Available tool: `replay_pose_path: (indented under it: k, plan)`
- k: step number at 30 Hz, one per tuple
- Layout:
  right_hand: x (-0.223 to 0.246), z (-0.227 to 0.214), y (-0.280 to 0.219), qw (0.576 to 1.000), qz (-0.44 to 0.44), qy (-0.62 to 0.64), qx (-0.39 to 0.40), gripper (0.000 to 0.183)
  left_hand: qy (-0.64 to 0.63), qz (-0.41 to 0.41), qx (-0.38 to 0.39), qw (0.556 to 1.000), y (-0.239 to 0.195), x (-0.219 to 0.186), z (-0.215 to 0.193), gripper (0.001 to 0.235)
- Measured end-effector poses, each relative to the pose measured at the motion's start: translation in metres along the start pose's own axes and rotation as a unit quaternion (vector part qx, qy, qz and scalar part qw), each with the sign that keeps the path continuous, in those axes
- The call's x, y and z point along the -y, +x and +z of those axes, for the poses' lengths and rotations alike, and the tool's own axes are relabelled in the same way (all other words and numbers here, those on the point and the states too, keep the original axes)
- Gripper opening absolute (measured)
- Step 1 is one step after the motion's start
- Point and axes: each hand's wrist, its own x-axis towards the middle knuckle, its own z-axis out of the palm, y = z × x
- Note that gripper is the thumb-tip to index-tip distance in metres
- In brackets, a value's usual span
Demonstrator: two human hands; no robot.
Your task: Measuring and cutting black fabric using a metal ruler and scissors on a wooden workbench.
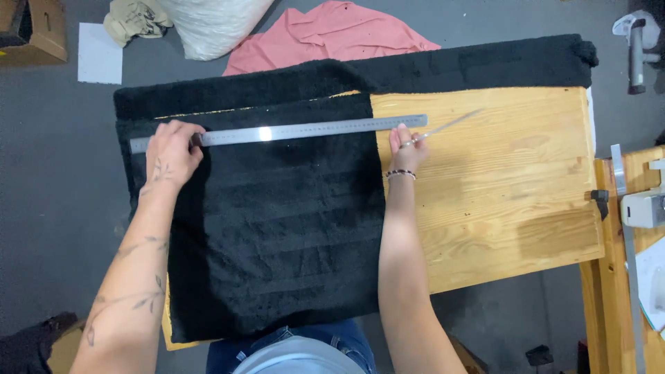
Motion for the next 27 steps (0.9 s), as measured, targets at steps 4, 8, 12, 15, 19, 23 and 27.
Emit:
replay_pose_path:
  k: [4,8,12,15,19,23,27]
  plan:
    - [-0.021,0.006,0.023,1.000,0.013,0.002,0.002,0.053,-0.003,-0.006,0.017,1.000,0.018,0.012,0.023,0.034]
    - [-0.019,0.010,0.013,0.999,-0.016,-0.029,0.001,0.049,0.016,-0.007,0.049,0.999,0.023,0.024,0.045,0.034]
    - [-0.017,0.009,0.009,0.999,-0.032,-0.028,0.004,0.048,0.008,-0.014,0.052,0.998,0.020,0.013,0.036,0.035]
    - [-0.012,0.013,0.001,0.999,-0.046,-0.026,-0.002,0.044,-0.002,-0.008,0.054,0.999,0.018,0.014,0.034,0.036]
    - [-0.016,0.014,0.009,0.998,-0.040,-0.039,-0.016,0.041,-0.022,-0.008,0.043,0.999,0.013,0.013,0.035,0.034]
    - [-0.013,0.015,0.010,0.999,-0.024,-0.038,-0.024,0.036,-0.028,0.014,0.033,0.999,0.011,0.015,0.038,0.035]
    - [-0.014,0.015,0.015,0.997,-0.008,-0.073,-0.016,0.028,-0.037,0.023,0.022,0.999,0.005,0.014,0.035,0.033]
